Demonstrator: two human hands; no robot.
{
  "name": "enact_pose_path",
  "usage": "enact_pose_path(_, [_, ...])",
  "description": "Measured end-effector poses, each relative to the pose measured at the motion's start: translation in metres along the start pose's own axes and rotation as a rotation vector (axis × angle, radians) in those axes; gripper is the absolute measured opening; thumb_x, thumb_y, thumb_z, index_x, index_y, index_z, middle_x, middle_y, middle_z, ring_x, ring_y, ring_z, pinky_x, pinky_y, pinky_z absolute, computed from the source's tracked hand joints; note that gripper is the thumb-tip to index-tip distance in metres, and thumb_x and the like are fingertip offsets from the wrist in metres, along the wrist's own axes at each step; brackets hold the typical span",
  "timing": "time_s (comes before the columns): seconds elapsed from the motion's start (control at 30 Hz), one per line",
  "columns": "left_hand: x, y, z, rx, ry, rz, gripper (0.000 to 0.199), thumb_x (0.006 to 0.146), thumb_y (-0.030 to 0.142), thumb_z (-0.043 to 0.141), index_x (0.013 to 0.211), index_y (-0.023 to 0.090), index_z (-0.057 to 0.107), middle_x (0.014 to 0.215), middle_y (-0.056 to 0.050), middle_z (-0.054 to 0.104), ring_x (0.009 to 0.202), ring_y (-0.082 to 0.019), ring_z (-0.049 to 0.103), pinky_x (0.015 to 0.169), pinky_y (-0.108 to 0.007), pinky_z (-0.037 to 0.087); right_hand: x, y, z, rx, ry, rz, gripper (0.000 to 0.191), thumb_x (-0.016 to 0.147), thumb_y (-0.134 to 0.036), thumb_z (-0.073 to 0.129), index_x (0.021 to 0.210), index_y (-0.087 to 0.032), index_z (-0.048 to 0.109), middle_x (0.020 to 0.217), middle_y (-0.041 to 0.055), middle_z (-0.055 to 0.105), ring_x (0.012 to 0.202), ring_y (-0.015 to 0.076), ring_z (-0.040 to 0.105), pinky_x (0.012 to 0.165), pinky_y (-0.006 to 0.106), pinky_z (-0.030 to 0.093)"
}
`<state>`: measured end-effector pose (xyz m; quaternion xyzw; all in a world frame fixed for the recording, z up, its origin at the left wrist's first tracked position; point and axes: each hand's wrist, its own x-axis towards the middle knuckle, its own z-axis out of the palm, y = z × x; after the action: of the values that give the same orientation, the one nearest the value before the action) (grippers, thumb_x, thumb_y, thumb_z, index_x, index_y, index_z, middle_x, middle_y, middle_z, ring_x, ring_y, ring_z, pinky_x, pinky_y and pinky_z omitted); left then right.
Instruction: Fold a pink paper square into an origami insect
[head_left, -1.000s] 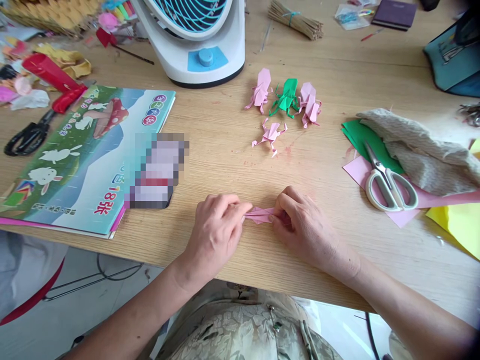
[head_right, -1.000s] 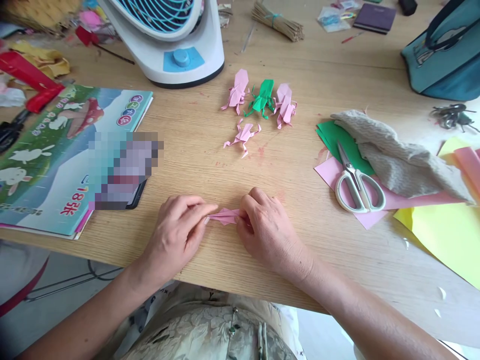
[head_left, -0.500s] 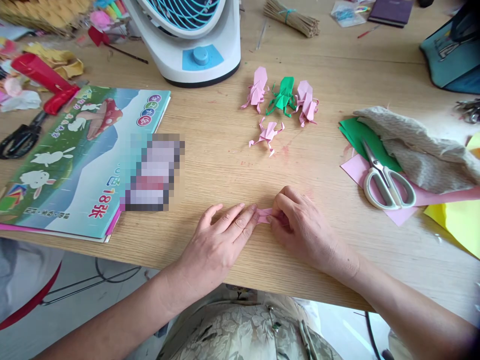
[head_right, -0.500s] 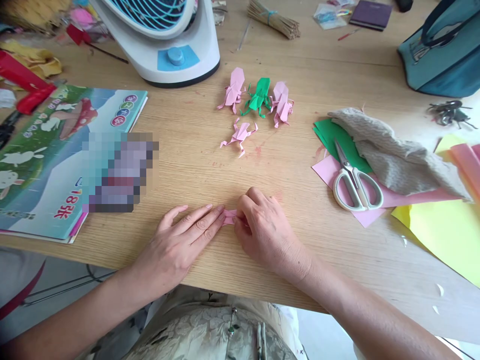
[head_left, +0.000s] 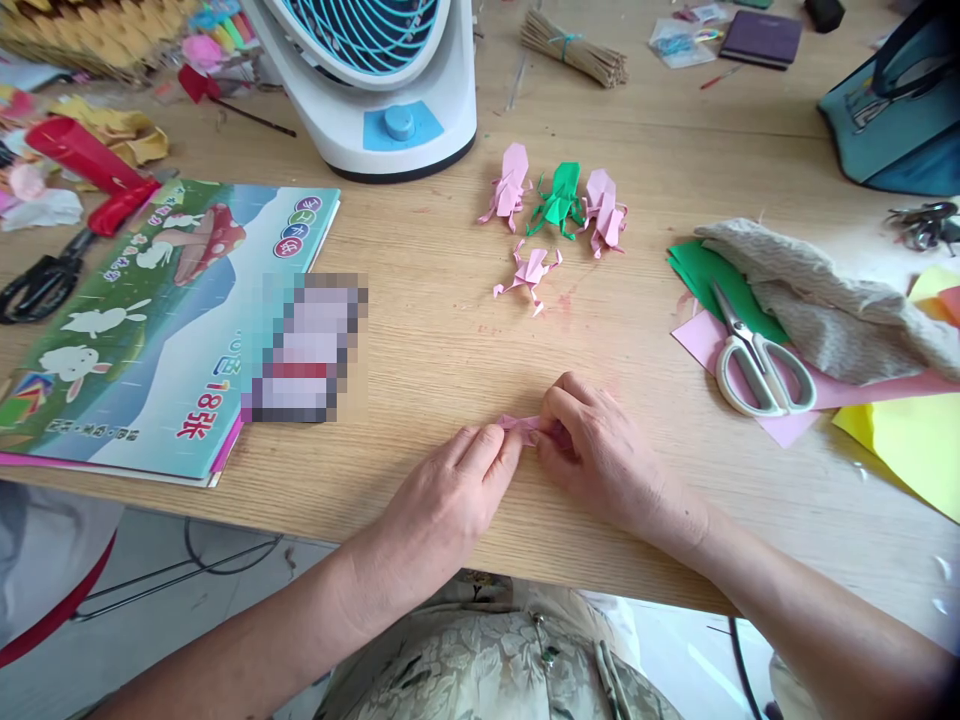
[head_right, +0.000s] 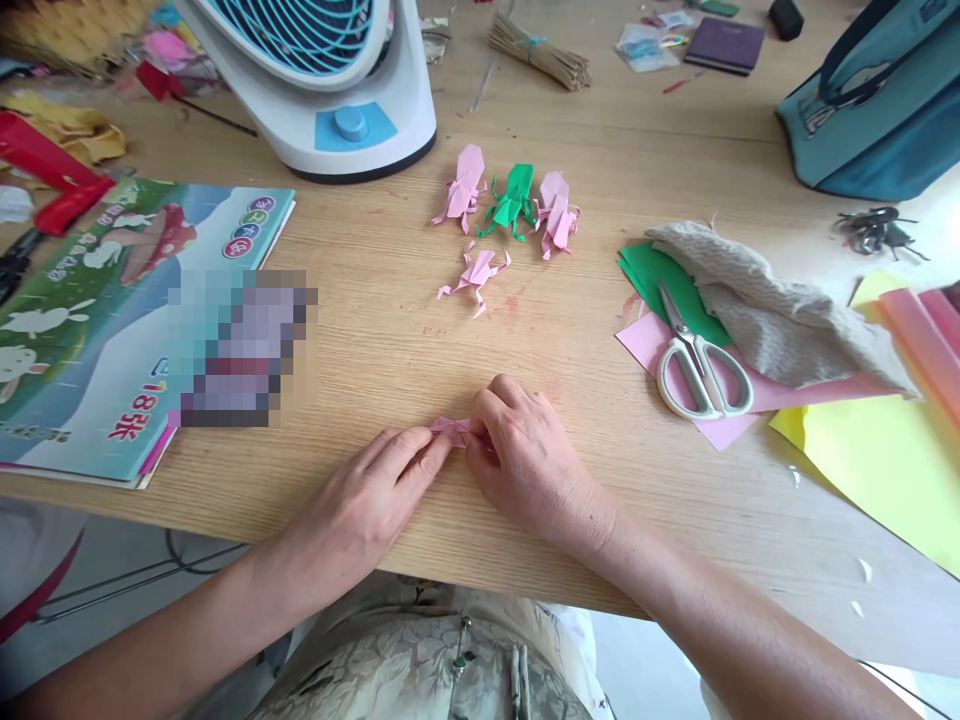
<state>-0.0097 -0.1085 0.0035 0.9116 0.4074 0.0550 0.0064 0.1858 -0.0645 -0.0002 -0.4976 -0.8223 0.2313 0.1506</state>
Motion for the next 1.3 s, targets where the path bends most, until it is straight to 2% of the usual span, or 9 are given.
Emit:
enact_pose_path(0.17, [0.0, 0.0, 0.001, 0.022, -0.039, 0.011, 0.043, 0.096, 0.009, 0.041, 0.138, 0.005, 0.049, 0.123, -0.016, 0.063, 0.108, -0.026, 0.06, 0.093, -0.041, 0.056, 0.001, 0.0, 0.0, 0.006, -0.009, 0.011, 0.021, 0.088, -0.013, 0.053, 0.073, -0.022, 0.041, 0.083, 0.0033, 0.053, 0.075, 0.0181, 0.051, 0.07, 0.031, 0.038])
enact_pose_path(0.33, [0.0, -0.003, 0.007, 0.022, 0.044, 0.093, 0.041, 0.098, 0.008, 0.04, 0.137, 0.001, 0.05, 0.14, -0.017, 0.055, 0.129, -0.027, 0.049, 0.107, -0.04, 0.049, 0.0, 0.003, 0.001, 0.073, 0.027, 0.008, 0.02, 0.087, -0.01, 0.054, 0.076, -0.021, 0.042, 0.084, 0.0027, 0.053, 0.077, 0.0174, 0.052, 0.069, 0.029, 0.038])
enact_pose_path(0.5, [-0.001, -0.004, 0.012, 0.033, 0.072, 0.116, 0.042, 0.097, 0.008, 0.04, 0.137, -0.002, 0.05, 0.141, -0.019, 0.054, 0.131, -0.029, 0.049, 0.111, -0.038, 0.047, -0.001, 0.009, 0.003, 0.159, 0.06, -0.003, 0.022, 0.079, 0.0, 0.052, 0.077, -0.02, 0.044, 0.084, 0.0009, 0.052, 0.074, 0.0143, 0.05, 0.065, 0.026, 0.037])
enact_pose_path(0.63, [0.0, -0.003, 0.013, 0.013, 0.049, 0.099, 0.042, 0.098, 0.01, 0.04, 0.138, 0.0, 0.049, 0.141, -0.018, 0.054, 0.129, -0.026, 0.052, 0.11, -0.036, 0.049, -0.002, 0.016, -0.003, 0.276, 0.029, 0.0, 0.018, 0.081, 0.0, 0.054, 0.08, -0.018, 0.052, 0.083, -0.0002, 0.052, 0.069, 0.0114, 0.049, 0.062, 0.023, 0.038])
enact_pose_path(0.8, [-0.002, -0.004, 0.015, 0.034, 0.025, 0.103, 0.044, 0.096, 0.01, 0.043, 0.139, 0.0, 0.048, 0.144, -0.02, 0.051, 0.131, -0.03, 0.05, 0.111, -0.039, 0.049, -0.008, 0.025, -0.011, 0.406, 0.009, -0.048, 0.014, 0.09, -0.008, 0.055, 0.096, -0.018, 0.063, 0.092, 0.0012, 0.056, 0.07, 0.0097, 0.053, 0.061, 0.021, 0.042])
enact_pose_path(0.93, [-0.002, -0.005, 0.012, 0.046, -0.036, 0.106, 0.047, 0.096, 0.011, 0.045, 0.142, 0.001, 0.046, 0.146, -0.02, 0.049, 0.132, -0.03, 0.05, 0.112, -0.04, 0.048, -0.011, 0.027, -0.009, 0.368, 0.019, -0.143, 0.023, 0.093, -0.01, 0.055, 0.108, -0.02, 0.068, 0.099, 0.0041, 0.057, 0.074, 0.0102, 0.056, 0.063, 0.022, 0.045])
enact_pose_path(1.13, [-0.002, -0.005, 0.009, 0.005, -0.058, 0.096, 0.049, 0.096, 0.01, 0.045, 0.144, 0.002, 0.043, 0.149, -0.019, 0.047, 0.136, -0.029, 0.047, 0.114, -0.041, 0.046, -0.011, 0.028, -0.003, 0.266, 0.083, -0.286, 0.026, 0.095, -0.01, 0.053, 0.112, -0.02, 0.07, 0.1, 0.0068, 0.059, 0.086, 0.0145, 0.059, 0.074, 0.027, 0.049])
enact_pose_path(1.23, [-0.004, 0.001, 0.013, -0.022, -0.025, 0.028, 0.049, 0.098, 0.019, 0.048, 0.144, 0.003, 0.043, 0.15, -0.017, 0.047, 0.136, -0.027, 0.047, 0.112, -0.039, 0.047, -0.014, 0.029, -0.003, 0.12, 0.085, -0.363, 0.027, 0.098, -0.012, 0.049, 0.116, -0.019, 0.069, 0.102, 0.009, 0.063, 0.089, 0.0174, 0.059, 0.078, 0.031, 0.05])
enact_pose_path(1.3, [-0.004, 0.008, 0.014, -0.03, -0.019, -0.049, 0.056, 0.098, 0.03, 0.052, 0.145, 0.002, 0.042, 0.152, -0.017, 0.044, 0.138, -0.027, 0.045, 0.113, -0.039, 0.045, -0.018, 0.028, -0.005, -0.057, 0.085, -0.421, 0.028, 0.099, -0.015, 0.048, 0.118, -0.017, 0.067, 0.105, 0.0107, 0.065, 0.089, 0.0203, 0.058, 0.078, 0.035, 0.049])
